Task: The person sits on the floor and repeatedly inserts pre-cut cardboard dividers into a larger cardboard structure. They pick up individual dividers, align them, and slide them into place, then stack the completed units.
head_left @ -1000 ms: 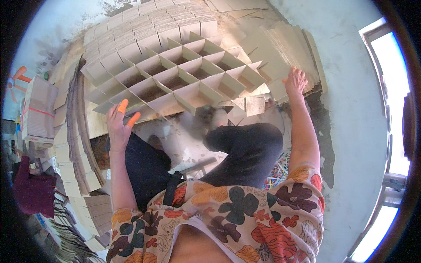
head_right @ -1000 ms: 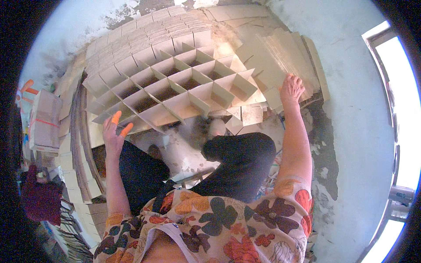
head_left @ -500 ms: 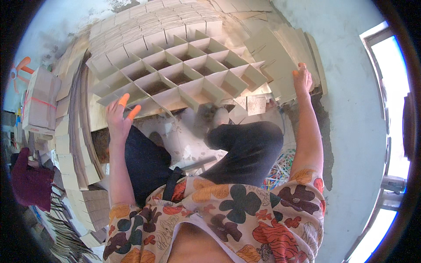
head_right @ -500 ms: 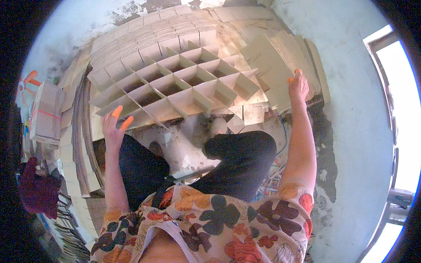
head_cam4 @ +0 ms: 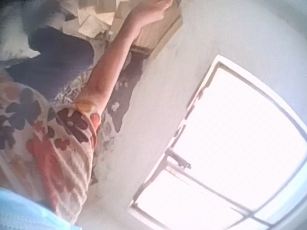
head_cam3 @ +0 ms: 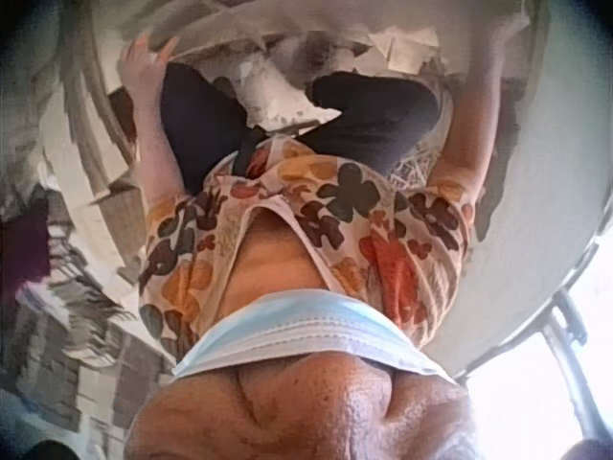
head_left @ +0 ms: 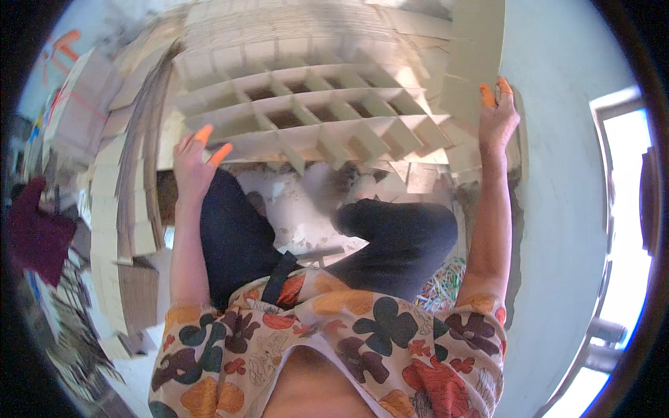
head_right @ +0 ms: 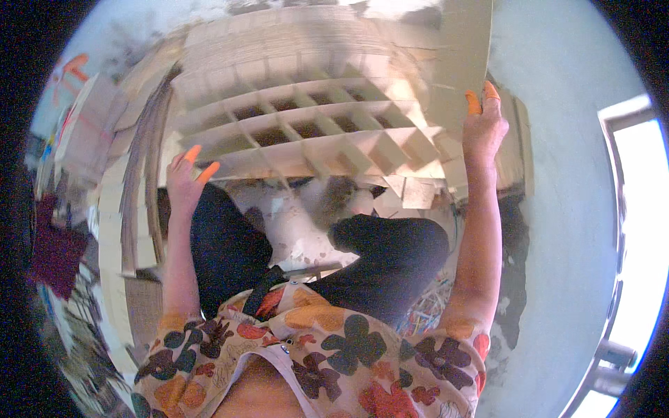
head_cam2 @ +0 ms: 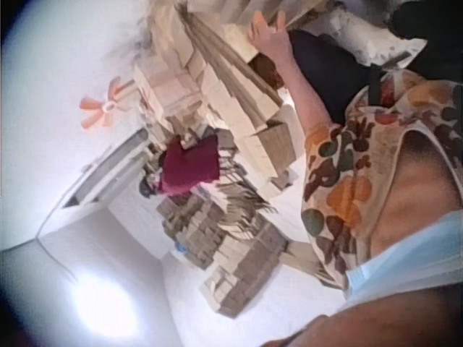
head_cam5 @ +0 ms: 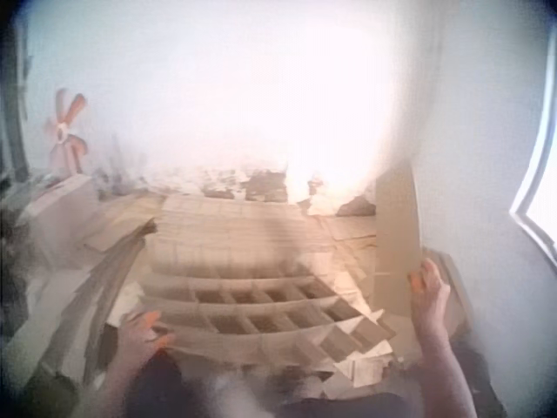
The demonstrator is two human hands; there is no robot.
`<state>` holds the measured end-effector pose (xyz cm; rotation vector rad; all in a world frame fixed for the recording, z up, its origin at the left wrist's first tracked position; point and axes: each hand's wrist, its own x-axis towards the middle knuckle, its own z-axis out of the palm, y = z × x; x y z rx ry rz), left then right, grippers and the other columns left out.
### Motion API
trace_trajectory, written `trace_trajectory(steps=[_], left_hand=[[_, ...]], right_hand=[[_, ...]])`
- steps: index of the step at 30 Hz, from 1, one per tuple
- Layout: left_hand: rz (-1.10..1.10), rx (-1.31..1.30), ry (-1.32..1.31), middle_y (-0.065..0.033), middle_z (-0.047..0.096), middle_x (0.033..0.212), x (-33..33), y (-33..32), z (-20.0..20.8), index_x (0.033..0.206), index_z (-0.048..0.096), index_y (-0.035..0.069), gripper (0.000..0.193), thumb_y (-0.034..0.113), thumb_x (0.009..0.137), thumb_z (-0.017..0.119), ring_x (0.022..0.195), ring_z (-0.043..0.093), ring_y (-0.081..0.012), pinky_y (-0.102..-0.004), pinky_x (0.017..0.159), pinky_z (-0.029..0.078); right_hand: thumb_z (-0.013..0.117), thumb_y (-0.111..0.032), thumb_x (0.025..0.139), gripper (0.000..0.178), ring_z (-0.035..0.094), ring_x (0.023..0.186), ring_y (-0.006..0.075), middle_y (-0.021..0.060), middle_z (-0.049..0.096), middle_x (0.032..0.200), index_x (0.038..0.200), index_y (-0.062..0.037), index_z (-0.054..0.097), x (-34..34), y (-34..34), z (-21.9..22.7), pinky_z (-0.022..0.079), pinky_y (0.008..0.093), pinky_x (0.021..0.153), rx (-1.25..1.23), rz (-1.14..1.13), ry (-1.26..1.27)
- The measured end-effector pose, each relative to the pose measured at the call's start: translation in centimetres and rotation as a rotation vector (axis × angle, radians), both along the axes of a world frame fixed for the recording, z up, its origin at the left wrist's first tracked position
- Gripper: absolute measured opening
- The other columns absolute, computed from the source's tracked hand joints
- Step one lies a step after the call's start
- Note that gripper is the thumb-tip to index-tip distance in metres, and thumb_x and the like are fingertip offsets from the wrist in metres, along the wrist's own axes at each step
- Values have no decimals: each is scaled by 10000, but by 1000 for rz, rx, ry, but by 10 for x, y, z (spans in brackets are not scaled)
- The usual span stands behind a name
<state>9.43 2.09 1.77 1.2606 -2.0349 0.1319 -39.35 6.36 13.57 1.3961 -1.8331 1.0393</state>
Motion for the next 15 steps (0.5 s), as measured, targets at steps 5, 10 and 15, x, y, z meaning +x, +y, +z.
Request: trace_trajectory(steps=[5,10,15], left_hand=[[-20,168,144,-107,650,985,5,-4,-13,1032,627,23,389,179,699,756,927,590,-275,-365,781,480],[-152,234,296,-103,649,848,7,-8,-22,946,651,38,256,60,702,726,794,601,-236,-322,700,483],[-185,167,289,-84,641,784,13,-10,-32,861,650,31,184,40,687,709,730,586,-255,-335,663,477]], right_hand=[[685,-117,804,320,574,656,61,93,691,906,1110,-45,626,124,-7,16,476,240,600,366,387,-225],[683,-57,773,253,606,668,169,175,626,1026,991,31,592,222,-24,-2,490,297,610,439,779,-355],[640,-10,762,267,556,629,308,249,598,860,1017,47,590,269,-39,-16,472,368,584,485,880,-309]])
